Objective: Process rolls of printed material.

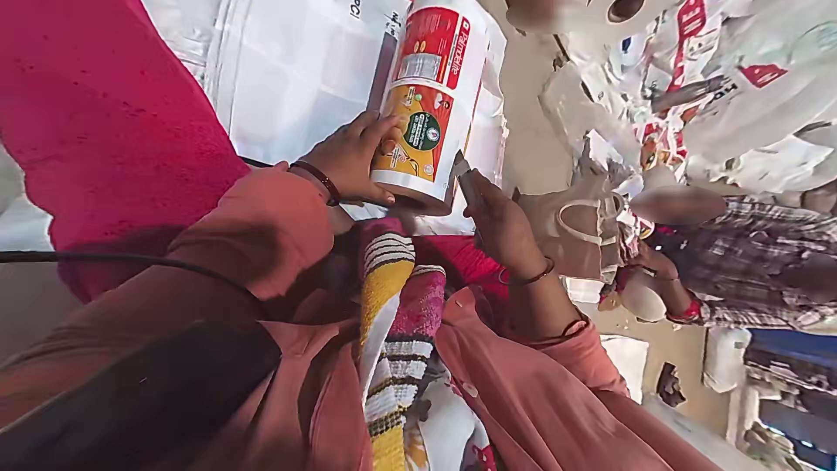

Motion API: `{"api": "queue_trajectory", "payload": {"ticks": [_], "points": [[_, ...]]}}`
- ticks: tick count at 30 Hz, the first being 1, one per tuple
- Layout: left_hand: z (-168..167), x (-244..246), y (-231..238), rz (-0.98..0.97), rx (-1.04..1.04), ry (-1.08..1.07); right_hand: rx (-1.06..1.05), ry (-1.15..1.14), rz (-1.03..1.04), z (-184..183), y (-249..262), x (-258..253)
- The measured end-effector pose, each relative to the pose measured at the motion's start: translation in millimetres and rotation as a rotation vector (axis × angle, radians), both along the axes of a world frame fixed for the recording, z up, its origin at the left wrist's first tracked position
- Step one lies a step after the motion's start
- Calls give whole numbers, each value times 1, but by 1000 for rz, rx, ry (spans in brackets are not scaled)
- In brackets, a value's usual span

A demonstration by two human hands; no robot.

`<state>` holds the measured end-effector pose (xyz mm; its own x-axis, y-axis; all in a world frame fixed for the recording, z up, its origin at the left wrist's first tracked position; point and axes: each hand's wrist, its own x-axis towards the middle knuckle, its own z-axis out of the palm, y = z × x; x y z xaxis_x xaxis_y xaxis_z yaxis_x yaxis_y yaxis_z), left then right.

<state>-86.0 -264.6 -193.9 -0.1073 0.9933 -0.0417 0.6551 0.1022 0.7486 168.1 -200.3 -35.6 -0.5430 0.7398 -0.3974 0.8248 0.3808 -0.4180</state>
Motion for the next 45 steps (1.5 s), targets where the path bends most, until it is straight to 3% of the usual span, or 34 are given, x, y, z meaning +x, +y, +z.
{"api": "queue_trajectory", "payload": {"ticks": [4, 7, 9, 12, 16, 22, 25, 28, 34, 40, 45], "points": [[3, 5, -3, 11, -45, 44, 44, -150, 247, 24, -17, 1], [6, 2, -4, 23, -35, 45, -264, -115, 330, 48, -40, 28], [2, -1, 1, 28, -8, 44, -324, -48, 246, 49, -44, 42], [-2, 7, -6, -9, 34, -16, -222, 264, -88, 41, -34, 64], [10, 7, -10, -64, 179, 3, -393, 683, -334, 7, -13, 80], [62, 36, -7, -105, 313, 282, -468, 734, -566, -49, -11, 77], [99, 52, 22, -395, 241, 510, -567, 786, -446, -55, 4, 74], [109, 57, 60, -586, 64, 653, -598, 859, -408, -59, 9, 78], [89, 48, 89, -617, 302, 698, -659, 1003, -483, -57, 11, 105], [97, 67, 96, -716, 263, 855, -717, 1039, -430, -52, 12, 101], [101, 70, 87, -623, 235, 852, -689, 984, -372, -46, 8, 101]]}}
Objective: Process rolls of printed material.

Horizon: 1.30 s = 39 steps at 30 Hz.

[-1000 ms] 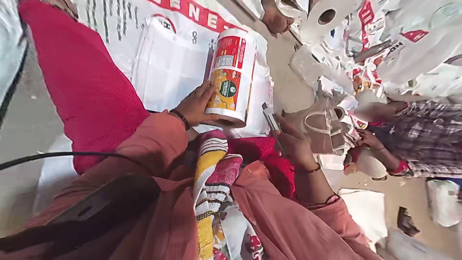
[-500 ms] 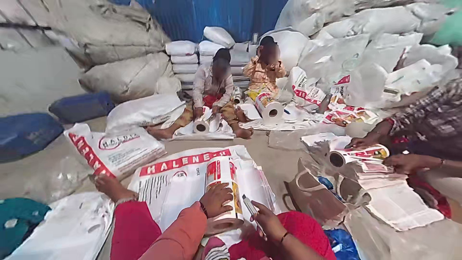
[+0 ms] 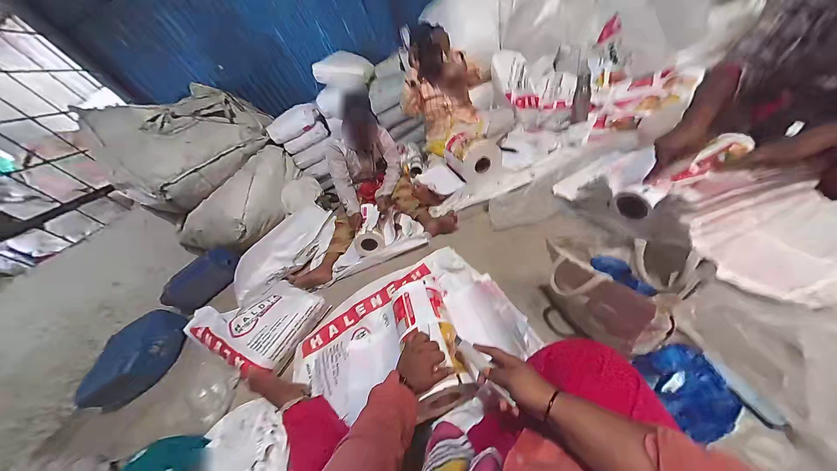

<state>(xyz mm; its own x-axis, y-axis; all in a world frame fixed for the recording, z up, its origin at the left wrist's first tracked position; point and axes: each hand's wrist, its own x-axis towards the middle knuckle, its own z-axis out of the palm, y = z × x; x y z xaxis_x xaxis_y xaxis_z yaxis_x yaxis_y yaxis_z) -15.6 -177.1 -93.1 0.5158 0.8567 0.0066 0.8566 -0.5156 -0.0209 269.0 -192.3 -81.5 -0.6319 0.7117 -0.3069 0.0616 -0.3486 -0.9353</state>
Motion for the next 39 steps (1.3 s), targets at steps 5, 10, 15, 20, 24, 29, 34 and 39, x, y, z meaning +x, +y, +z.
{"api": "queue_trajectory", "payload": {"ticks": [5, 10, 15, 20, 24, 29, 34, 39], "points": [[-2, 2, -12, 48, 66, 18, -123, 53, -92, 4, 6, 6], [-9, 2, -19, 118, 150, 19, -230, 123, -184, -2, 12, 6], [-18, -2, -17, 75, 226, -94, -250, 100, -193, -7, 19, 6], [-41, -2, -24, 453, 187, -887, -301, 138, -221, -9, 22, 6], [-33, 13, -25, 678, 185, -1294, -309, 134, -201, -9, 23, 6], [-1, 22, -35, 827, 28, -471, -321, 108, -180, -10, 25, 2], [33, 37, -43, 1128, -83, -169, -316, 91, -158, -8, 21, 5], [36, 19, -38, 1083, -375, -90, -287, 59, -127, -13, 20, 5]]}}
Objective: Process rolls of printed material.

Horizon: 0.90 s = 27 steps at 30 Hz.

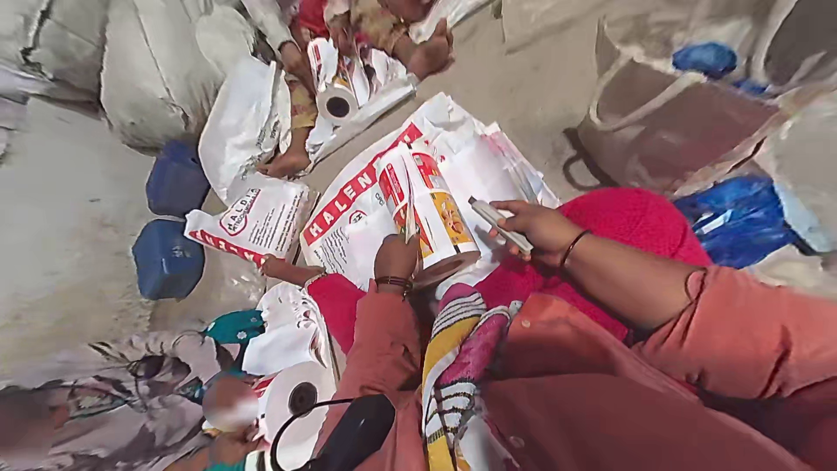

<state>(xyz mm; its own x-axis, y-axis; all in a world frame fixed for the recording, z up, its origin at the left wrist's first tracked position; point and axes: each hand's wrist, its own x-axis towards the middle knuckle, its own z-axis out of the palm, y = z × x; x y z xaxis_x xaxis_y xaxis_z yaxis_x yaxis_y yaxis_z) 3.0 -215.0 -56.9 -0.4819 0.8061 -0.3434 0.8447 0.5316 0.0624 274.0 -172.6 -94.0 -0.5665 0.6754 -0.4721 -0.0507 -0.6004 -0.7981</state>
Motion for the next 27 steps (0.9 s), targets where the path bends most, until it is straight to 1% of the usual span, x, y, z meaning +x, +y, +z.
{"api": "queue_trajectory", "payload": {"ticks": [2, 3, 5, 6, 7, 9, 12, 14, 17, 19, 22, 25, 27], "points": [[-1, -6, -3, 16, 69, -114, 4, -15, -1, -1, -1, 0], [-4, -14, -7, 79, 170, -211, 4, -27, -5, -1, -2, 0], [-15, -35, -13, 268, 401, -466, 9, -51, -17, 1, -4, -1], [-20, -42, -15, 339, 480, -562, 10, -68, -21, 2, -5, 0], [-24, -45, -16, 370, 518, -616, 14, -86, -27, 3, -6, 1], [-23, -48, -20, 316, 486, -596, 42, -137, -12, 5, -9, -1], [-23, -47, -24, 168, 413, -466, 135, -281, 23, 17, -1, -13], [-27, -46, -33, 94, 434, -442, 211, -368, 63, 25, 11, -29], [-46, -54, -41, -65, 505, -484, 364, -501, 107, 42, 38, -59], [-65, -61, -42, -150, 623, -520, 490, -616, 128, 51, 60, -85], [-95, -60, -42, -253, 881, -576, 619, -752, 188, 56, 100, -129], [-113, -51, -42, -250, 1050, -706, 688, -881, 252, 52, 137, -167], [-120, -46, -43, -213, 1110, -735, 710, -948, 273, 48, 152, -184]]}}
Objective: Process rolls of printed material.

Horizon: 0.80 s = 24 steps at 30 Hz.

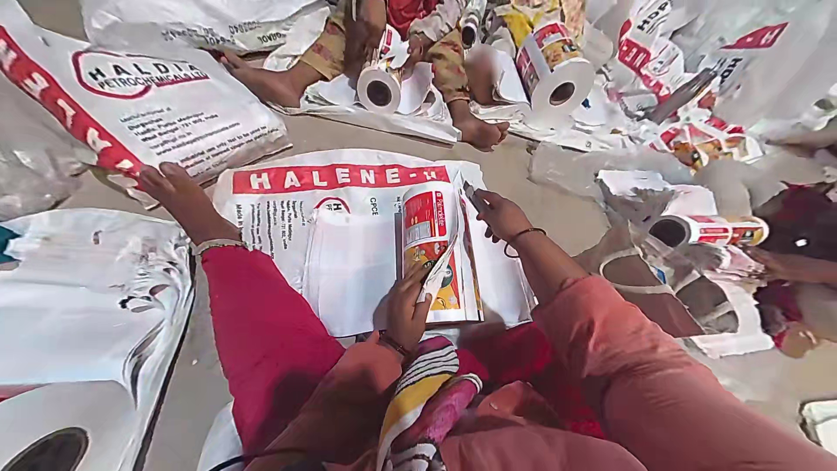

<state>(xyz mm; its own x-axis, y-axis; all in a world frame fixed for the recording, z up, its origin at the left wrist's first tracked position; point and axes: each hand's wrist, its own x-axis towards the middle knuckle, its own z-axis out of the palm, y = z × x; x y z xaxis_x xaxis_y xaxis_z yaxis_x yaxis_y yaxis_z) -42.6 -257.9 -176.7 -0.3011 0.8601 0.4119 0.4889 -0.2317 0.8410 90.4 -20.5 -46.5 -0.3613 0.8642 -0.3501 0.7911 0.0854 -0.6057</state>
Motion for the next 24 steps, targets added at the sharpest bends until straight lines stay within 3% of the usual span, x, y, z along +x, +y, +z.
{"api": "queue_trajectory", "payload": {"ticks": [11, 16, 19, 22, 24], "points": [[-11, 7, 4, 44, 104, -61, 96, -178, 153, 6, 21, -30], [-12, 4, 1, 59, 96, -78, -68, -221, 325, 39, 19, -14], [-8, 8, -2, 143, 55, -302, -142, -227, 370, 63, 5, 2], [16, 11, -2, 359, -76, -716, -26, -55, 130, 59, -6, 17], [26, 6, 1, 419, -83, -841, -25, 105, -33, 48, -19, 28]]}}
